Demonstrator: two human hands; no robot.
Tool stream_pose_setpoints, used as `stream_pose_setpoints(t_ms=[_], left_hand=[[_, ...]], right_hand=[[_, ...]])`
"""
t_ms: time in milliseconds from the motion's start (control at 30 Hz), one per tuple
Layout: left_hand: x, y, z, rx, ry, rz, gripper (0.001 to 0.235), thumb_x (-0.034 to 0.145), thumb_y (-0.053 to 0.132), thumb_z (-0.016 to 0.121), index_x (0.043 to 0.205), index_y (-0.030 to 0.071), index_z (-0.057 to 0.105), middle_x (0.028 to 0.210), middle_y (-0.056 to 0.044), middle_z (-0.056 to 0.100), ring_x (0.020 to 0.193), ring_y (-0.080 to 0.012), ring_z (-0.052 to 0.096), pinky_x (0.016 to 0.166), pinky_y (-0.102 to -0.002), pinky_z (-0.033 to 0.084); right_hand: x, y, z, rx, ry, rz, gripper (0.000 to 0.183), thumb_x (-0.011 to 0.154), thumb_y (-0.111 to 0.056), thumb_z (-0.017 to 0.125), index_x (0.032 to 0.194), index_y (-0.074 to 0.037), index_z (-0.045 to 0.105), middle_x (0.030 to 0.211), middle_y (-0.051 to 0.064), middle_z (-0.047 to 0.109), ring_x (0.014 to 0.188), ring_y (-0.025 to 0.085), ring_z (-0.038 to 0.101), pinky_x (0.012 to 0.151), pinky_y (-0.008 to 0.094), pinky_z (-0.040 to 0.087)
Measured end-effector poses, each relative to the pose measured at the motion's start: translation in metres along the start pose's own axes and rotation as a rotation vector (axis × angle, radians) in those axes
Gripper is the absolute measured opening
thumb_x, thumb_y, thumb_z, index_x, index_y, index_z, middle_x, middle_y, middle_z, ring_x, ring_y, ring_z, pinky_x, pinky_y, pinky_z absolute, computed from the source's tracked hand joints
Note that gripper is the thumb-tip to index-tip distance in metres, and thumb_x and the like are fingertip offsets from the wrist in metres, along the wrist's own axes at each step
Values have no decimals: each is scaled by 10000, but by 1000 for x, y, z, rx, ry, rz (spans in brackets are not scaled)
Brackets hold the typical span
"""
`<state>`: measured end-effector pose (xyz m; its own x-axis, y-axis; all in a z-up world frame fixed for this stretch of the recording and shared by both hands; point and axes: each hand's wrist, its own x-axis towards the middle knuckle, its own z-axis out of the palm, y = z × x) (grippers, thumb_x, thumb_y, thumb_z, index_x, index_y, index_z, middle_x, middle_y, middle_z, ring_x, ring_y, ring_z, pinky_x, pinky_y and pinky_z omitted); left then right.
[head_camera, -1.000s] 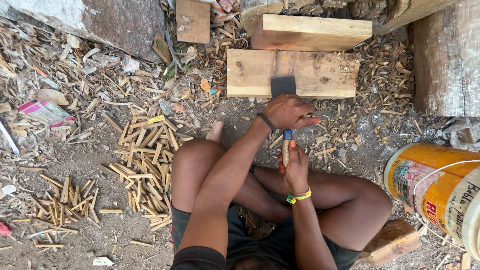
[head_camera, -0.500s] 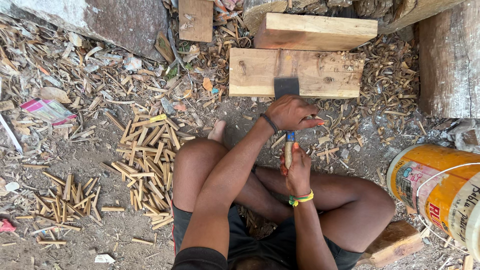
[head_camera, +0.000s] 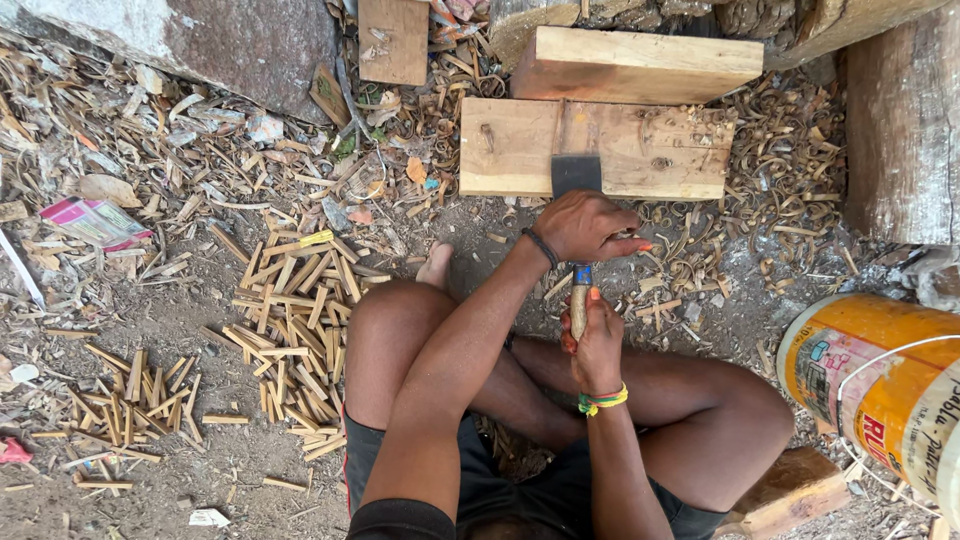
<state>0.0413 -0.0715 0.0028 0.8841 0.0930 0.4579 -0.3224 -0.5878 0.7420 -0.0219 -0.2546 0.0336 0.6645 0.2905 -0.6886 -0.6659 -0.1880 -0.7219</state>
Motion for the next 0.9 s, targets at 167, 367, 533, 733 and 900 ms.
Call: stream_pose_setpoints(t_ms=[167,367,533,733,900], left_hand=[[-1,0,2,1,-17,4,384,921,494,720,877,113,741,724,-67,743,673,-272,736,602,-415,566],[-2,0,4,16,-23,0,381,921,492,721,874,115,748,701,-61,735,659,-261,734,594,-410,563],[0,1,2,-11,3,-13,383,914,498,717,840,122,746,697,-69,727,641,-257,727,586,-406,560],[2,0,-1,-49,5,-34,414,930,518,698,822,119,724,687,-52,718,623,-261,716,576,-410,549],[5,-3,-5,-65,-147,-240,463,897,584,685,757,144,714,615,-36,698,581,-254,715,559,-410,550]], right_hand=[[-1,1,-3,2,0,-14,406,1079,-389,451,978,-19,583,674,59,546,450,86,421,373,233,330],[-4,1,-1,-18,-4,-44,393,1077,-364,443,960,-17,585,674,63,548,446,87,417,370,235,337],[-3,0,1,-20,1,-21,433,1091,-400,431,940,-22,577,666,61,537,428,89,408,366,231,317],[-1,2,2,-1,-3,3,424,1072,-409,440,958,-25,580,664,64,547,422,93,404,362,243,325],[1,2,14,-36,36,53,426,1071,-415,437,933,-32,563,650,61,533,414,101,398,352,245,305]])
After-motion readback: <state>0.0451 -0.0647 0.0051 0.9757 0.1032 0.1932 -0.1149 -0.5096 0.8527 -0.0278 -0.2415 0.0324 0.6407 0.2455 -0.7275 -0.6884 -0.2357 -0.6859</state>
